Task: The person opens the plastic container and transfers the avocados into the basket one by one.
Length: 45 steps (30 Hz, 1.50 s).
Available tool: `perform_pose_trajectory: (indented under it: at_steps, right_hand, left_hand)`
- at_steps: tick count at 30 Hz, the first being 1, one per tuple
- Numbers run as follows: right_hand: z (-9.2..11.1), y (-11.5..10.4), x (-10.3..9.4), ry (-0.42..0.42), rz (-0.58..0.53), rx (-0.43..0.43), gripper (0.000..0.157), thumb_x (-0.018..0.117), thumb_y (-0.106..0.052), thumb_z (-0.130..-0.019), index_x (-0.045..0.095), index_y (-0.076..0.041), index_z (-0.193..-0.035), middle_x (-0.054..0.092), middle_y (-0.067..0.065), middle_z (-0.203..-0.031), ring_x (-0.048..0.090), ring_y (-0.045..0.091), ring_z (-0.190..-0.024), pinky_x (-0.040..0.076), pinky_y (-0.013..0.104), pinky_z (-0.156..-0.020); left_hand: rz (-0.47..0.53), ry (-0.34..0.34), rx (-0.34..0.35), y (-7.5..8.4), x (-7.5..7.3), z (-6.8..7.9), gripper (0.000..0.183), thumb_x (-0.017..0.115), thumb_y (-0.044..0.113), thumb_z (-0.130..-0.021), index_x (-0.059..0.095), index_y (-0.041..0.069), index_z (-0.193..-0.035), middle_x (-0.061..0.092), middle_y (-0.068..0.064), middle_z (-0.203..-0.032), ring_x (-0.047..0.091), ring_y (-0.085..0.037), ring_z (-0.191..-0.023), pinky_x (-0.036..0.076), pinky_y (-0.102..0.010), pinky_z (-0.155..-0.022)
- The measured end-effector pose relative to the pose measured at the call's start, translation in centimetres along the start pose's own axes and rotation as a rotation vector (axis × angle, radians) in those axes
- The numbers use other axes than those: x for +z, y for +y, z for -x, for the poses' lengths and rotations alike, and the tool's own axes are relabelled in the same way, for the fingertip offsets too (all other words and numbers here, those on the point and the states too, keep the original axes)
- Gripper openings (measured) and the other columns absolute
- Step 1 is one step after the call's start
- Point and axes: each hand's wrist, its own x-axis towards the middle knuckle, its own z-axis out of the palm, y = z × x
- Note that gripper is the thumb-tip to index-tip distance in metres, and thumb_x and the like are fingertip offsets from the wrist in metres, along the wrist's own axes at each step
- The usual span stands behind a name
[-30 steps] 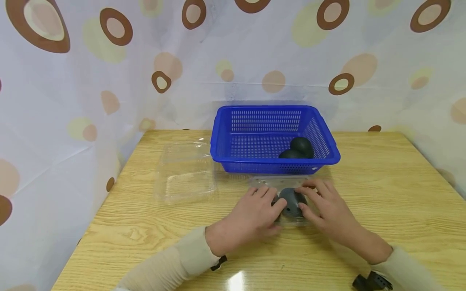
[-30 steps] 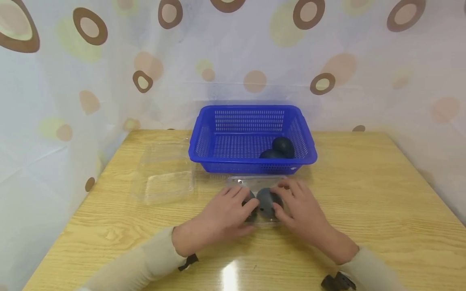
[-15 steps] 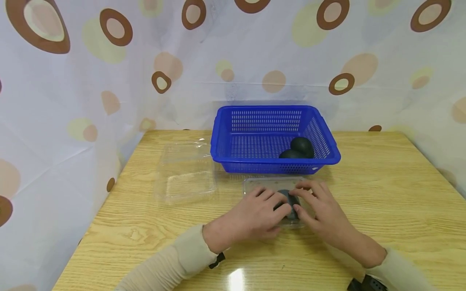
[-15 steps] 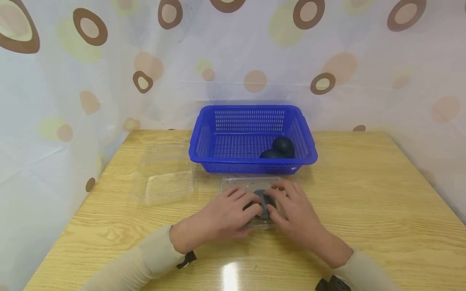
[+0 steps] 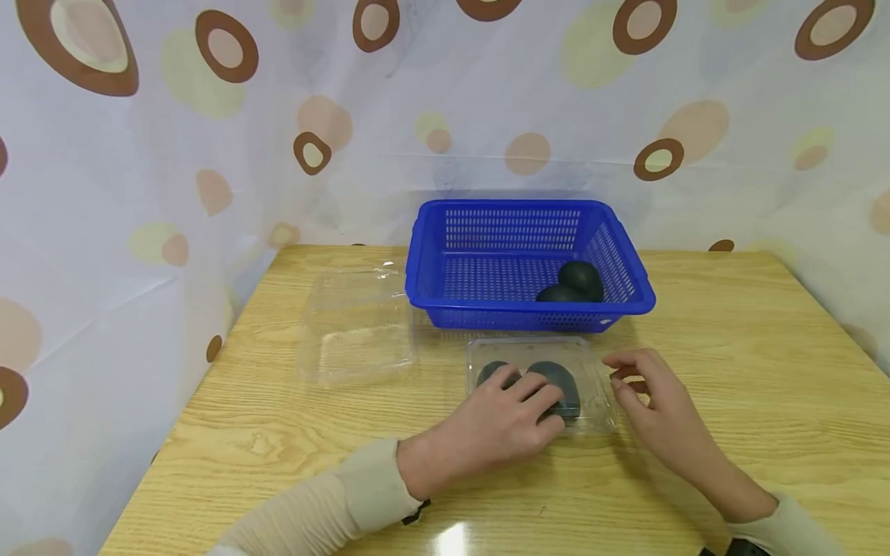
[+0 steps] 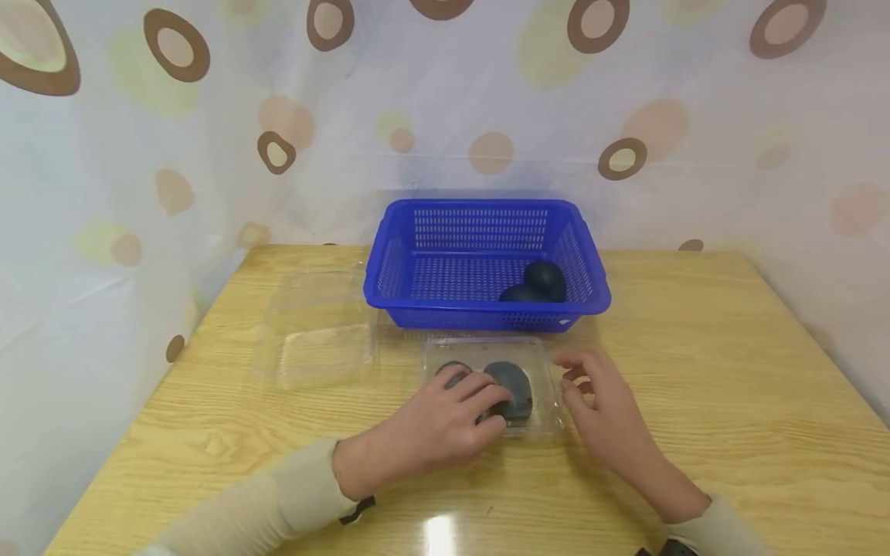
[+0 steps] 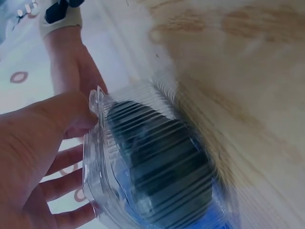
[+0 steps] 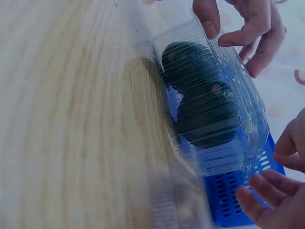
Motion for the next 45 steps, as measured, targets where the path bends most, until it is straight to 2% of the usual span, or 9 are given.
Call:
perform_pose_trajectory:
  at_steps: [3,6,11,15,23,29,34,40,45]
  right_hand:
    - [0.4,0.0,-0.3,-0.091,-0.110,0.147,0.027,0.049,0.004,-0.098,0.054,0.002,-0.124,0.057,0.013,-0.116,0.060,-0.001,-0.092,0.055,0.017,-0.071]
    - [0.6,0.1,-0.6,-0.181,-0.223,0.253,0.029,0.044,-0.001,-0.102,0.047,0.004,-0.130,0.054,0.018,-0.115,0.063,0.003,-0.086,0.058,0.026,-0.067]
    - [0.7,0.5,-1.0,-0.303,-0.427,0.336,0.037,0.043,-0.004,-0.104,0.033,0.007,-0.138,0.054,0.021,-0.111,0.068,0.020,-0.078,0.062,0.039,-0.067]
    - [0.8,0.9,-1.4,-0.412,-0.591,0.393,0.043,0.046,-0.003,-0.103,0.027,0.001,-0.141,0.060,0.013,-0.106,0.070,0.026,-0.077,0.062,0.043,-0.070]
    - [0.7,2.1,-2.1,-0.573,-0.901,0.427,0.044,0.044,-0.004,-0.104,0.027,-0.015,-0.143,0.064,0.001,-0.105,0.069,0.016,-0.088,0.062,0.037,-0.077]
    - [0.6,2.9,-2.2,-0.653,-1.081,0.433,0.050,0.040,0.001,-0.104,0.025,-0.018,-0.148,0.065,0.001,-0.110,0.069,0.015,-0.094,0.061,0.035,-0.083]
    - [0.5,3.4,-2.0,-0.703,-1.199,0.399,0.059,0.034,0.007,-0.103,0.016,-0.019,-0.153,0.066,0.004,-0.114,0.070,0.019,-0.101,0.059,0.039,-0.090]
    - [0.3,3.5,-1.8,-0.749,-1.244,0.387,0.069,0.032,0.009,-0.103,-0.001,-0.016,-0.157,0.066,0.009,-0.114,0.070,0.024,-0.105,0.057,0.043,-0.094]
    - [0.3,3.2,-1.8,-0.773,-1.207,0.421,0.078,0.033,0.007,-0.103,-0.021,-0.013,-0.156,0.065,0.009,-0.114,0.070,0.022,-0.101,0.058,0.042,-0.094]
  left_hand:
    - [0.019,-0.041,-0.028,0.3,-0.1,-0.2,0.028,0.044,0.019,-0.106,0.066,0.025,-0.090,0.066,0.003,-0.114,0.061,-0.016,-0.102,0.056,-0.032,-0.084]
    - [0.040,-0.070,-0.053,0.5,0.0,-0.4,0.029,0.042,0.019,-0.107,0.066,0.024,-0.091,0.066,0.004,-0.113,0.062,-0.015,-0.102,0.056,-0.030,-0.084]
    - [0.028,-0.070,-0.064,1.0,0.3,-1.1,0.028,0.043,0.019,-0.106,0.068,0.025,-0.095,0.067,0.005,-0.110,0.063,-0.014,-0.097,0.057,-0.029,-0.082]
    - [-0.012,-0.052,-0.069,1.3,0.7,-1.7,0.025,0.045,0.017,-0.105,0.067,0.024,-0.096,0.066,0.006,-0.105,0.064,-0.013,-0.092,0.057,-0.027,-0.074]
    - [-0.059,-0.069,-0.078,1.5,1.0,-2.1,0.038,0.035,0.010,-0.107,0.067,0.022,-0.093,0.064,0.007,-0.096,0.062,-0.012,-0.086,0.053,-0.023,-0.064]
    - [-0.063,-0.081,-0.071,1.5,0.9,-2.3,0.037,0.036,0.009,-0.107,0.068,0.020,-0.093,0.064,0.006,-0.095,0.062,-0.013,-0.086,0.054,-0.023,-0.067]
    - [-0.079,-0.107,-0.044,1.3,0.8,-2.2,0.038,0.034,0.008,-0.107,0.068,0.020,-0.097,0.064,0.007,-0.098,0.062,-0.012,-0.087,0.056,-0.023,-0.069]
    - [-0.094,-0.147,-0.015,1.2,0.8,-2.1,0.037,0.033,0.007,-0.106,0.068,0.021,-0.103,0.064,0.008,-0.102,0.062,-0.011,-0.089,0.058,-0.024,-0.074]
    - [-0.050,-0.099,-0.019,1.2,0.7,-2.1,0.029,0.040,0.011,-0.106,0.066,0.023,-0.104,0.065,0.007,-0.101,0.063,-0.012,-0.087,0.058,-0.025,-0.070]
